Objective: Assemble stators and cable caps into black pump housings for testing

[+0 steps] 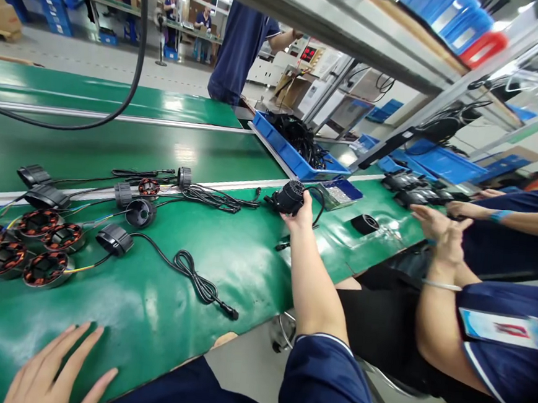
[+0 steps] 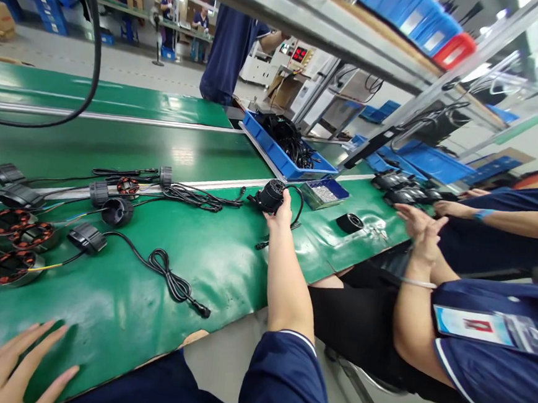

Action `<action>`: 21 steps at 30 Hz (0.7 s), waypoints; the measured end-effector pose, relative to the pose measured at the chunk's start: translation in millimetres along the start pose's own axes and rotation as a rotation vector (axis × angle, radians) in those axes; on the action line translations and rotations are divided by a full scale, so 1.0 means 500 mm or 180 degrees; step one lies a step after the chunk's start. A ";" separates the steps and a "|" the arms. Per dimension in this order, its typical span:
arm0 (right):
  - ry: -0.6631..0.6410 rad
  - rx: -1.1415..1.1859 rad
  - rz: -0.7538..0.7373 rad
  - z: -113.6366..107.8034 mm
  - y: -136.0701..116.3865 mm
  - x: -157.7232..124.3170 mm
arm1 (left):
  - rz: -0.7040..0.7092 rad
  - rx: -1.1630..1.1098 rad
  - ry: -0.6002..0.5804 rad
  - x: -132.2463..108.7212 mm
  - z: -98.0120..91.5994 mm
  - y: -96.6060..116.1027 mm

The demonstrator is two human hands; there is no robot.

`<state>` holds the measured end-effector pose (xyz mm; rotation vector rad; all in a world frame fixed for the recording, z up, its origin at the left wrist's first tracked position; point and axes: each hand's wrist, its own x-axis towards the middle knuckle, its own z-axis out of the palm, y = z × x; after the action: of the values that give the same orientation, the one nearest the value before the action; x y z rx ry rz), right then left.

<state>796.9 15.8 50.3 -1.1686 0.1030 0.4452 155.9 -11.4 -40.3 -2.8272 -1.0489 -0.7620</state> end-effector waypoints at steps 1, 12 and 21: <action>0.0075 -0.0026 0.0014 -0.001 0.002 0.003 | -0.0068 -0.0028 -0.0027 0.003 -0.005 0.006; 0.0307 -0.0213 0.0057 0.007 -0.006 -0.002 | -0.0047 0.0103 0.0098 0.033 -0.037 0.029; 0.0558 -0.0431 -0.0118 0.023 -0.012 -0.054 | 0.0001 0.0080 0.0119 0.045 -0.045 0.039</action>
<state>772.9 16.6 68.4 -1.3398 0.2051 0.3203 172.8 -17.5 -7.5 -2.7810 -1.0450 -0.7928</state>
